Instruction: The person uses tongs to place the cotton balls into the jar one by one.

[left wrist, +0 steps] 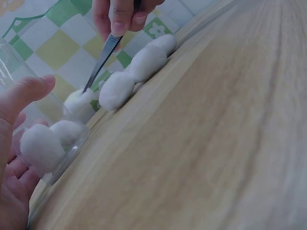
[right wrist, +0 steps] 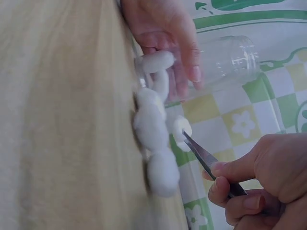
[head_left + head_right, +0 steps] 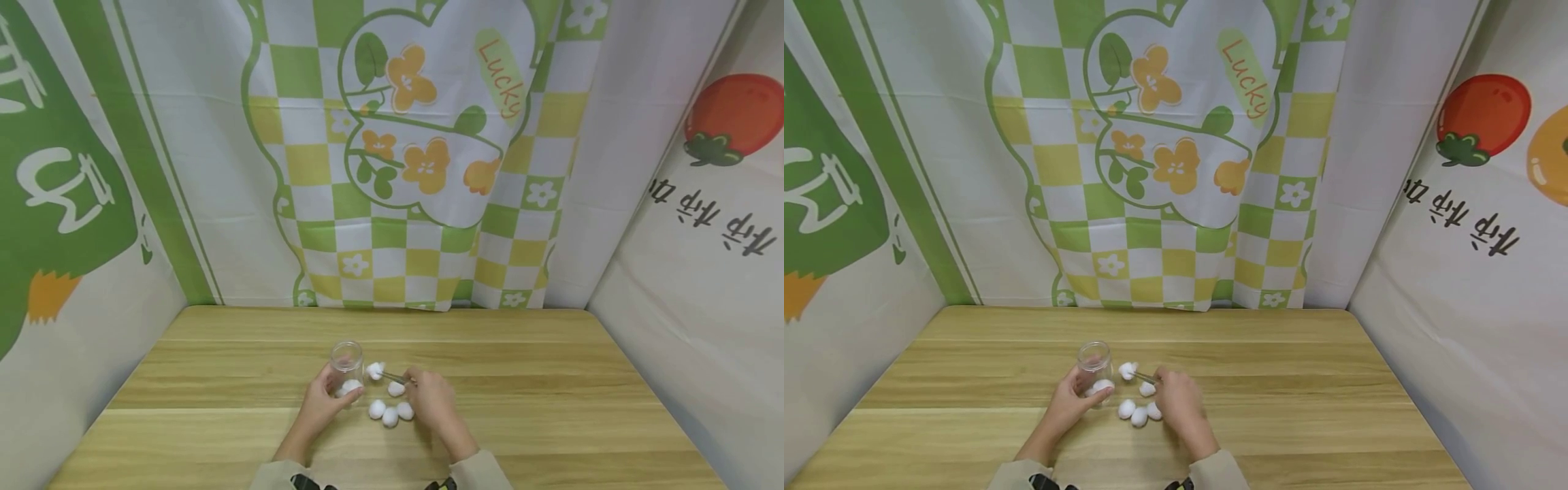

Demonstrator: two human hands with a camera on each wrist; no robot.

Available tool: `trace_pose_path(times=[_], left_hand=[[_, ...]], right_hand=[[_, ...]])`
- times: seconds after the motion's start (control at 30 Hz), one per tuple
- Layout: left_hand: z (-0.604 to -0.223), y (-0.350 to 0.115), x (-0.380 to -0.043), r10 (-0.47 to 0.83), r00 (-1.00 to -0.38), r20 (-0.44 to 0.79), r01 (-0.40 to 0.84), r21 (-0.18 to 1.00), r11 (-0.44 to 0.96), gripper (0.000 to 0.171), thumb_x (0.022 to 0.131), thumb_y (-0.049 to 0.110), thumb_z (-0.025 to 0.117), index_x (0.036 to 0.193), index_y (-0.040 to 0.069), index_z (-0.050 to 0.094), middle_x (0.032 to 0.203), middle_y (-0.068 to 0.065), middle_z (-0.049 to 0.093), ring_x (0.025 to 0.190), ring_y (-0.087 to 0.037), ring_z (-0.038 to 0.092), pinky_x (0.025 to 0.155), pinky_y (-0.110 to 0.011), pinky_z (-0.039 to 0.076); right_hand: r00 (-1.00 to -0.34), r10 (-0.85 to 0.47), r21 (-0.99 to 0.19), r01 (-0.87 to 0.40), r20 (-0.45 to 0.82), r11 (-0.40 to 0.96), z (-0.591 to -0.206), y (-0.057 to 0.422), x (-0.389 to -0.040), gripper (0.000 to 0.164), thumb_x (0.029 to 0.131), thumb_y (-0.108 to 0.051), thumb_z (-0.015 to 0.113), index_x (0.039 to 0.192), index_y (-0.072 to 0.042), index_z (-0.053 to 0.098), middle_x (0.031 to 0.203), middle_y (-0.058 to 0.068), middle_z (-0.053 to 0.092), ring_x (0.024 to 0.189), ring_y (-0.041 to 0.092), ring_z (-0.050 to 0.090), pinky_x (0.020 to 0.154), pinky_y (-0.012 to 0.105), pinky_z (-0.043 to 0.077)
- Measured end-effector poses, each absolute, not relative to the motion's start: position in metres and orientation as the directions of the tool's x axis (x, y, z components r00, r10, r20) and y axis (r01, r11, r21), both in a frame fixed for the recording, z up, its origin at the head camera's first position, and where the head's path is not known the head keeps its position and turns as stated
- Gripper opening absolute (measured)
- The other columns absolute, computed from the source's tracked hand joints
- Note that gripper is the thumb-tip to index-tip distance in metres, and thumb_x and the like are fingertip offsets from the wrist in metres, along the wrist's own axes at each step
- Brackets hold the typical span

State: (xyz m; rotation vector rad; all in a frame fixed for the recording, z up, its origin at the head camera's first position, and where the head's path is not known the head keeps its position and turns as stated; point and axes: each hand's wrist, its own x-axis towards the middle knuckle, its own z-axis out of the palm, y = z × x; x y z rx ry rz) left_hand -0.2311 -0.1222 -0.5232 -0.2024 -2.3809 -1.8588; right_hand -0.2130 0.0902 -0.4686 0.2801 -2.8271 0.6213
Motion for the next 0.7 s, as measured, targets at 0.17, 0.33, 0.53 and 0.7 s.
trace_pose_path(times=[0.17,0.33,0.53,0.7], left_hand=[[-0.522,-0.119,-0.23,0.033,-0.982,0.187,0.19,0.953,0.234,0.065,0.077,0.011,0.079,0.135,0.005,0.05,0.14,-0.021,0.054,0.128,-0.041,0.053,0.11,-0.052,0.041],[-0.521,-0.113,-0.232,0.037,-0.978,0.203,0.207,0.956,0.208,0.063,0.077,0.01,0.079,0.133,0.003,0.051,0.136,-0.021,0.057,0.126,-0.041,0.055,0.109,-0.049,0.043],[-0.522,-0.105,-0.234,0.023,-0.98,0.198,0.198,0.958,0.208,0.062,0.076,0.01,0.08,0.131,0.003,0.052,0.134,-0.021,0.059,0.126,-0.04,0.056,0.109,-0.048,0.043],[-0.521,-0.1,-0.234,0.03,-0.98,0.198,0.2,0.955,0.218,0.062,0.077,0.013,0.079,0.132,0.003,0.052,0.135,-0.022,0.057,0.127,-0.041,0.054,0.11,-0.051,0.041]], right_hand=[[-0.957,-0.114,-0.429,-0.223,0.265,0.876,-0.463,0.095,-0.214,0.012,0.086,-0.01,0.065,0.096,-0.014,0.071,0.073,0.004,0.07,0.054,0.009,0.045,0.044,0.02,0.029],[-0.954,-0.097,-0.455,-0.222,0.282,0.862,-0.457,0.099,-0.214,0.013,0.087,-0.009,0.065,0.097,-0.012,0.071,0.072,0.005,0.069,0.053,0.008,0.046,0.043,0.019,0.029],[-0.936,-0.07,-0.465,-0.236,0.346,0.853,-0.447,0.105,-0.213,0.013,0.084,-0.008,0.068,0.096,-0.012,0.072,0.069,0.003,0.068,0.055,0.008,0.05,0.043,0.019,0.031],[-0.935,-0.054,-0.494,-0.234,0.351,0.838,-0.442,0.109,-0.213,0.013,0.084,-0.009,0.068,0.097,-0.011,0.072,0.068,0.004,0.068,0.055,0.008,0.051,0.044,0.02,0.032]])
